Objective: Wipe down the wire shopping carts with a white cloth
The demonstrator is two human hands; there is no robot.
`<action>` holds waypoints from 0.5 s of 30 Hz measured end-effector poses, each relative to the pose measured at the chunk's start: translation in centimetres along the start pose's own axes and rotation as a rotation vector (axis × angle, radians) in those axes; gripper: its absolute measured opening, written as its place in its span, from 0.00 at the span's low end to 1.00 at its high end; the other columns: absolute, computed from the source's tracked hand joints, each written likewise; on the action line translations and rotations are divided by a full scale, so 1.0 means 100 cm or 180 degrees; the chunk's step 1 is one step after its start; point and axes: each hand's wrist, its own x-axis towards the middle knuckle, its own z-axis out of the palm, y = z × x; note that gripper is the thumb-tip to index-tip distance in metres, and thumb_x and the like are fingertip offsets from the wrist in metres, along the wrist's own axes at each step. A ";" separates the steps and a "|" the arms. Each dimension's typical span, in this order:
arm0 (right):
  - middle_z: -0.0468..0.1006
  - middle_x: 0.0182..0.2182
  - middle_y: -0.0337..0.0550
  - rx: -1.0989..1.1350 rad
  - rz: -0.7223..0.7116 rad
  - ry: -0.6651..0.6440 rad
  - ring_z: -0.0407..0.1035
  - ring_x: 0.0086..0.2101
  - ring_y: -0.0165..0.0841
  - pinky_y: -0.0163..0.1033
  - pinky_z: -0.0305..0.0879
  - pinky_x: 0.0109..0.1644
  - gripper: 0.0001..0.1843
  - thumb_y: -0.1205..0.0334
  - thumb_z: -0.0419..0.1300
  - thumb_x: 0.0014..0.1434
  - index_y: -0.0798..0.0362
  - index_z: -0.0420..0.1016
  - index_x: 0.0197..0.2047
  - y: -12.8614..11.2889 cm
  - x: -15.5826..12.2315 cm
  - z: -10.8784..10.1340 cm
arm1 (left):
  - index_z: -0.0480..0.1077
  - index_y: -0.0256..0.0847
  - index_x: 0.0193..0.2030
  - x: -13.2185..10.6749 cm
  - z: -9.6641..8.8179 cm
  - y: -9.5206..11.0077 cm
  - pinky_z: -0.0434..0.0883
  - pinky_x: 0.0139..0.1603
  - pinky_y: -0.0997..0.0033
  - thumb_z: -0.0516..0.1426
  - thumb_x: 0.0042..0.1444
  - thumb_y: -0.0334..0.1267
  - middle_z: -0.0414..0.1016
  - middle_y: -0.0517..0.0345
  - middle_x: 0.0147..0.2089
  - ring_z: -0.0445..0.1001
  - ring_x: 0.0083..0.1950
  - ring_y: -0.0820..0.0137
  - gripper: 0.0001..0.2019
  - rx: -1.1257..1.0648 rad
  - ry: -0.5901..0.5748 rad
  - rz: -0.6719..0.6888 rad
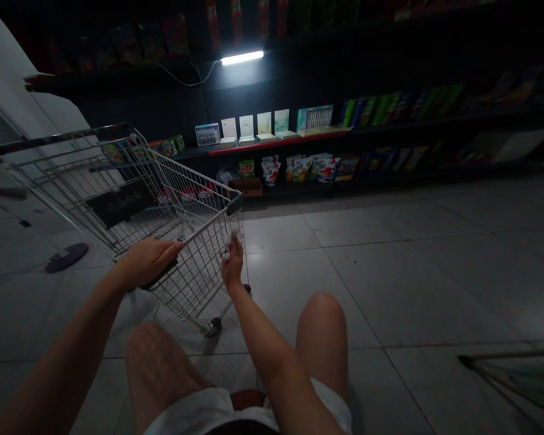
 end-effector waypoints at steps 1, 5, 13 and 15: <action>0.70 0.55 0.54 -0.0014 0.0015 -0.0010 0.64 0.58 0.38 0.54 0.67 0.61 0.27 0.64 0.51 0.56 0.55 0.69 0.59 0.001 -0.014 -0.005 | 0.71 0.40 0.30 0.000 0.000 0.000 0.61 0.34 0.68 0.31 0.68 0.56 0.77 0.50 0.31 0.74 0.33 0.65 0.35 -0.0031 -0.0006 -0.0004; 0.74 0.47 0.52 -0.0019 0.0271 0.0212 0.69 0.51 0.39 0.56 0.69 0.58 0.22 0.62 0.54 0.55 0.56 0.72 0.53 0.015 -0.010 -0.033 | 0.70 0.41 0.29 -0.003 -0.001 0.000 0.61 0.35 0.68 0.31 0.68 0.56 0.77 0.51 0.31 0.74 0.34 0.65 0.34 -0.0159 -0.0017 -0.0032; 0.70 0.53 0.49 0.0047 0.0323 0.0169 0.64 0.55 0.36 0.51 0.63 0.63 0.26 0.68 0.52 0.50 0.53 0.68 0.54 0.027 0.075 -0.013 | 0.71 0.41 0.30 0.001 -0.003 0.004 0.61 0.35 0.67 0.32 0.68 0.55 0.78 0.51 0.31 0.75 0.34 0.64 0.34 -0.0035 -0.0037 -0.0007; 0.73 0.45 0.47 -0.0123 0.0553 0.0009 0.66 0.49 0.36 0.49 0.66 0.59 0.18 0.68 0.53 0.47 0.54 0.71 0.44 0.037 0.065 -0.017 | 0.71 0.41 0.30 0.001 -0.001 0.004 0.61 0.36 0.67 0.32 0.68 0.55 0.78 0.51 0.31 0.75 0.34 0.64 0.34 -0.0072 -0.0023 0.0004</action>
